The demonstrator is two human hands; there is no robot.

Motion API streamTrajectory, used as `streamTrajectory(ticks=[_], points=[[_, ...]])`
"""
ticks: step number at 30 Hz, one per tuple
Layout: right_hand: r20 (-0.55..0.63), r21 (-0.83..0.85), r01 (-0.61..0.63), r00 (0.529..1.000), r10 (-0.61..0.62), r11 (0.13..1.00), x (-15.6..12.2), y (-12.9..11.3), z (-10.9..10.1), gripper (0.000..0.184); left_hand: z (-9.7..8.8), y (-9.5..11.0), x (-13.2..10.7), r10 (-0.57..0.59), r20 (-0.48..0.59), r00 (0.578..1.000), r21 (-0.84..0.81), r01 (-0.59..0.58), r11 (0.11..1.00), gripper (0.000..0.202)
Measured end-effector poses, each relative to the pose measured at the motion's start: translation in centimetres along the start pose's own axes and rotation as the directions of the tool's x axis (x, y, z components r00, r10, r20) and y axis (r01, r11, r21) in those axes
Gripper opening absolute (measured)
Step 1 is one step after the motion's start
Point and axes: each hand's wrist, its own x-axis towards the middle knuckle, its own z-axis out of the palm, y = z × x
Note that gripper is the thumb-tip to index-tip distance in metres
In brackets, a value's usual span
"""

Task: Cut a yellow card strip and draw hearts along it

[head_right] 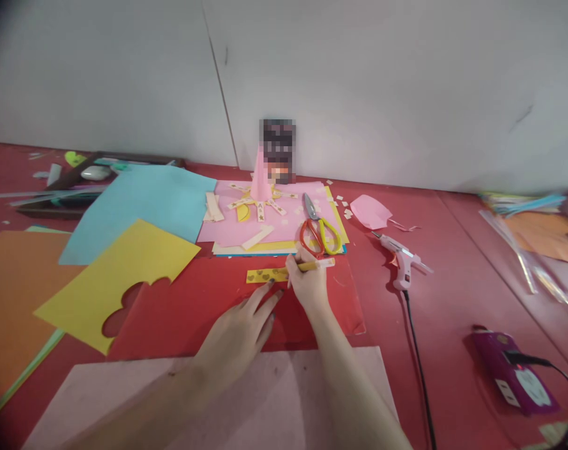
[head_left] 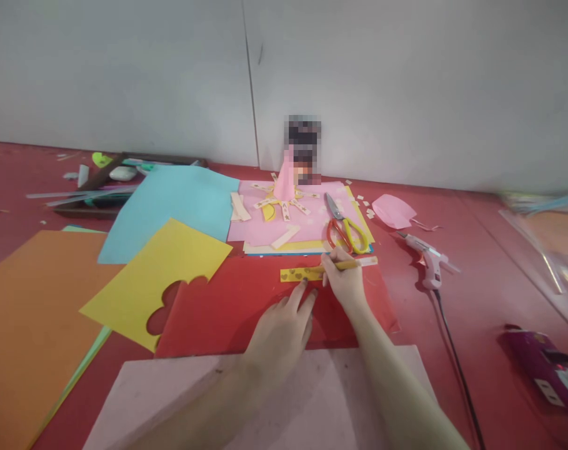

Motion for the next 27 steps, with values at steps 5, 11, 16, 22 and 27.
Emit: streamTrajectory(ticks=[5,11,16,22,27], points=[[-0.014,-0.015,0.003,1.0,-0.003,1.0,0.03,-0.15,-0.01,0.029,-0.19,0.03,0.08,0.002,0.006,1.0,0.008,-0.002,1.0,0.04],[0.009,-0.006,-0.022,1.0,0.022,1.0,0.06,-0.09,0.0,0.029,-0.2,0.1,0.19,-0.001,0.004,1.0,0.025,0.001,1.0,0.04],[-0.007,0.002,-0.017,1.0,0.017,1.0,0.05,0.03,0.0,0.03,-0.3,0.1,0.14,0.004,-0.018,1.0,-0.005,-0.004,1.0,0.039],[0.008,-0.016,-0.013,1.0,0.014,1.0,0.02,-0.09,-0.12,0.028,-0.52,0.16,0.15,-0.005,-0.007,1.0,-0.002,0.005,1.0,0.039],[-0.018,-0.016,-0.006,1.0,0.005,1.0,-0.03,-0.29,-0.16,0.028,-0.6,0.22,0.22,0.0,0.003,1.0,0.009,0.0,1.0,0.039]])
